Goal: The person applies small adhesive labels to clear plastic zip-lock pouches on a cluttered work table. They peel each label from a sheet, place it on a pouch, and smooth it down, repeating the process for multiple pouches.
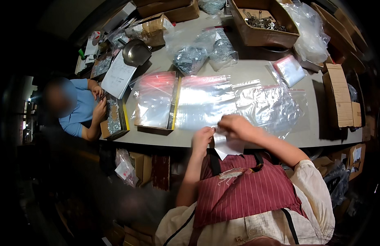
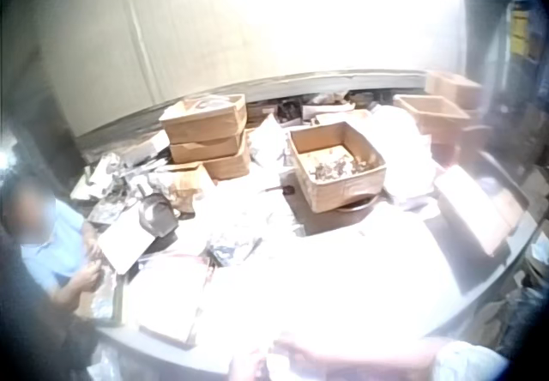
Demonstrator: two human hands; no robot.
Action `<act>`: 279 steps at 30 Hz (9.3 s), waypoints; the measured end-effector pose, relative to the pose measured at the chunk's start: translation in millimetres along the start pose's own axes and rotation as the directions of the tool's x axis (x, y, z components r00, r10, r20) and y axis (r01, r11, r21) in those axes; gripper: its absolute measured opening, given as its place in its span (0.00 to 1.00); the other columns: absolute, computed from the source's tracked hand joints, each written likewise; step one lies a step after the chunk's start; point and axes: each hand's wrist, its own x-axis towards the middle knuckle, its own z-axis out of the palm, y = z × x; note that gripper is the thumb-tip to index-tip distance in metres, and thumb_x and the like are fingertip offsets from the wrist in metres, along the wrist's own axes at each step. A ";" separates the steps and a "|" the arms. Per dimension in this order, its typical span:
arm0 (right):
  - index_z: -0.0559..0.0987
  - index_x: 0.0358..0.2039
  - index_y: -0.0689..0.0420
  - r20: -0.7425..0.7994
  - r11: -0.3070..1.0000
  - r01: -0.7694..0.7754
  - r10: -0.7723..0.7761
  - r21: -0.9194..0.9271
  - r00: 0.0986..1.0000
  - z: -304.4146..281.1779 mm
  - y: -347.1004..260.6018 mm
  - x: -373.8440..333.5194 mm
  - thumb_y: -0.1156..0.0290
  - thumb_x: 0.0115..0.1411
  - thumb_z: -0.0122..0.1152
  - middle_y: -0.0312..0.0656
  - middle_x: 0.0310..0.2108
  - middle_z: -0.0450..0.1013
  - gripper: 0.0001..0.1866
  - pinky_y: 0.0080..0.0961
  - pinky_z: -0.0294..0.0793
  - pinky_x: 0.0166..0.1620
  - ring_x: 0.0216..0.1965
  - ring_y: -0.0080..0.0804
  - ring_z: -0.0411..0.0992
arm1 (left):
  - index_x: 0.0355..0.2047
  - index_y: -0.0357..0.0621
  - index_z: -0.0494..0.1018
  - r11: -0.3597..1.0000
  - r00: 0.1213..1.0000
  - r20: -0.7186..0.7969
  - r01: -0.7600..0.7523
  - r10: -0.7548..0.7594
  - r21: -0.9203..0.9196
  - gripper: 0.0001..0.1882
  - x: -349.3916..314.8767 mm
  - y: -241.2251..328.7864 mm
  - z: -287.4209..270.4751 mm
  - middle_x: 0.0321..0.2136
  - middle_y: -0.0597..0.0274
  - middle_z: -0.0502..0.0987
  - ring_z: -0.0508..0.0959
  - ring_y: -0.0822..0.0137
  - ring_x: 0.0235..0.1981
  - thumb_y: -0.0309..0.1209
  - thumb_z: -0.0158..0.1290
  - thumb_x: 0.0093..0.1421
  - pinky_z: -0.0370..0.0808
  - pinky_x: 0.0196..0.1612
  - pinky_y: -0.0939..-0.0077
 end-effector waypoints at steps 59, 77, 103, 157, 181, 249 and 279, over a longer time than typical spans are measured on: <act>0.72 0.43 0.62 -0.056 0.989 -0.146 0.147 0.024 0.988 -10.5 80.2 66.3 0.83 0.48 0.56 0.53 0.43 0.72 0.19 0.42 0.74 0.47 0.45 0.55 0.73 | 0.35 0.34 0.80 0.973 0.972 -0.095 -0.206 0.216 0.107 0.10 -34.0 46.2 -7.4 0.26 0.67 0.79 0.74 0.79 0.26 0.31 0.57 0.64 0.70 0.30 0.83; 0.76 0.40 0.61 -0.090 0.974 -0.217 0.223 0.066 0.971 -66.4 8.3 -5.1 0.73 0.56 0.64 0.53 0.38 0.73 0.12 0.42 0.72 0.47 0.43 0.52 0.73 | 0.39 0.35 0.78 0.813 0.926 0.002 -0.332 0.377 0.479 0.09 -13.2 52.7 47.4 0.22 0.62 0.79 0.74 0.77 0.23 0.30 0.56 0.65 0.72 0.28 0.77; 0.79 0.35 0.62 -0.048 0.778 -0.609 0.610 -0.156 0.791 -30.0 113.5 19.2 0.61 0.55 0.66 0.56 0.35 0.78 0.16 0.45 0.75 0.42 0.39 0.56 0.77 | 0.38 0.32 0.76 0.847 0.854 -0.287 -0.280 0.435 0.451 0.11 -16.4 -7.5 -41.9 0.30 0.61 0.81 0.77 0.74 0.30 0.31 0.53 0.68 0.73 0.36 0.77; 0.71 0.41 0.59 0.027 0.989 -0.015 0.019 -0.150 0.999 -20.8 -29.7 -5.9 0.82 0.42 0.64 0.50 0.37 0.69 0.23 0.42 0.73 0.43 0.43 0.52 0.71 | 0.35 0.35 0.80 0.809 0.885 -0.061 -0.391 0.461 0.439 0.07 -37.5 50.6 11.8 0.28 0.67 0.81 0.75 0.79 0.32 0.26 0.61 0.57 0.73 0.37 0.80; 0.81 0.38 0.63 0.050 0.898 -0.344 0.371 -0.274 0.927 -13.0 105.3 66.3 0.65 0.55 0.64 0.57 0.33 0.79 0.15 0.45 0.76 0.42 0.37 0.57 0.77 | 0.41 0.29 0.78 0.987 0.993 -0.080 -0.092 0.082 -0.131 0.12 -12.2 11.8 -36.3 0.36 0.54 0.82 0.82 0.67 0.35 0.24 0.62 0.58 0.77 0.39 0.75; 0.72 0.41 0.61 0.067 0.988 -0.155 0.153 0.024 0.986 -24.3 2.4 -8.8 0.75 0.51 0.64 0.52 0.38 0.70 0.17 0.44 0.72 0.47 0.43 0.54 0.70 | 0.38 0.36 0.81 0.826 0.849 -0.117 -0.454 0.515 0.335 0.11 -7.9 31.8 -1.2 0.30 0.57 0.83 0.80 0.69 0.34 0.30 0.63 0.58 0.75 0.41 0.72; 0.72 0.44 0.60 -0.509 0.724 -0.594 0.386 -0.350 0.769 -28.5 115.5 -18.2 0.72 0.45 0.72 0.55 0.57 0.64 0.25 0.49 0.63 0.60 0.57 0.60 0.61 | 0.41 0.37 0.74 0.878 0.915 -0.137 -0.308 0.379 0.368 0.07 -11.3 20.7 -4.1 0.35 0.63 0.79 0.76 0.76 0.36 0.28 0.57 0.65 0.73 0.39 0.78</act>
